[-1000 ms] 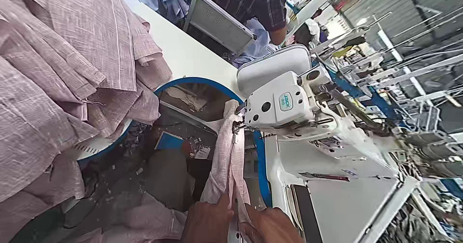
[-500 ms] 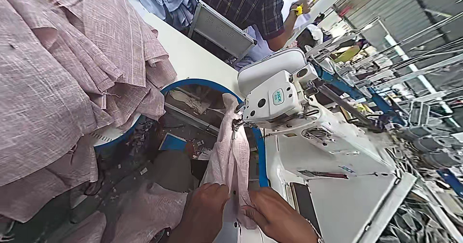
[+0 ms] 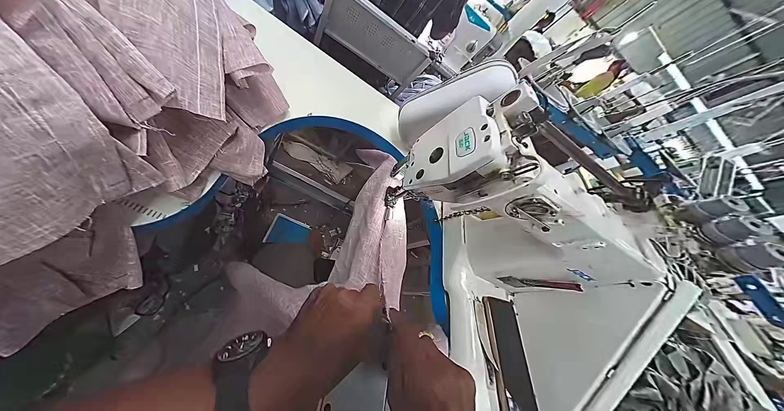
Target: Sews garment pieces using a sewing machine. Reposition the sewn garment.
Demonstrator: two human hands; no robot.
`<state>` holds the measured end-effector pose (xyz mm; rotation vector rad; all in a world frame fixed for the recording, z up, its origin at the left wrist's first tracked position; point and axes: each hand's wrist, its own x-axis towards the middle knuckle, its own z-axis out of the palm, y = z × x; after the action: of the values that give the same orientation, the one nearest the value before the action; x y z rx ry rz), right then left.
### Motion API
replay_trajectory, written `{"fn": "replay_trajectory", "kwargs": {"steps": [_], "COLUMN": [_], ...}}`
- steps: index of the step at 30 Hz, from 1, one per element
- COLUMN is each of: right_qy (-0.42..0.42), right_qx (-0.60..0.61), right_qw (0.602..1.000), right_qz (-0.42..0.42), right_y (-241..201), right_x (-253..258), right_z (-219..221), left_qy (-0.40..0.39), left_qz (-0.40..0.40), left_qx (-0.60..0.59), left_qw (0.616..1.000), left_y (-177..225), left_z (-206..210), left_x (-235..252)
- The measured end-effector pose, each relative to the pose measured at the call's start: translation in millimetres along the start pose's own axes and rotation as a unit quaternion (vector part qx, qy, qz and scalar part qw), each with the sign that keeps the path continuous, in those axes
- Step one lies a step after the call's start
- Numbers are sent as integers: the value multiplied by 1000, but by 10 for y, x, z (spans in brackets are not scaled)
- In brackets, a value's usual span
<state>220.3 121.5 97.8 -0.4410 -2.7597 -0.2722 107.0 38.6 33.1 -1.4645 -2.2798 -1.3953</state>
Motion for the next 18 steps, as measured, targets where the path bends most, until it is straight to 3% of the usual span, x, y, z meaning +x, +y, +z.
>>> {"fn": "replay_trajectory", "kwargs": {"steps": [3,8,12,18], "right_qy": [34,21,33,-134], "right_qx": [-4,11,-10,22], "right_qw": [999,997,997,989], "right_qz": [24,76,63,58], "right_y": [-65,-89,0,-28], "right_x": [22,185,362,296], "right_z": [150,290,385,19], "left_qy": [-13,78,94,-2], "left_qz": [-12,-102,-101,-68], "left_qx": [3,-50,-90,-162], "left_qw": [1000,990,986,984], "left_y": [73,47,-67,-119], "left_z": [30,378,478,269], "left_x": [5,-72,70,-55]}}
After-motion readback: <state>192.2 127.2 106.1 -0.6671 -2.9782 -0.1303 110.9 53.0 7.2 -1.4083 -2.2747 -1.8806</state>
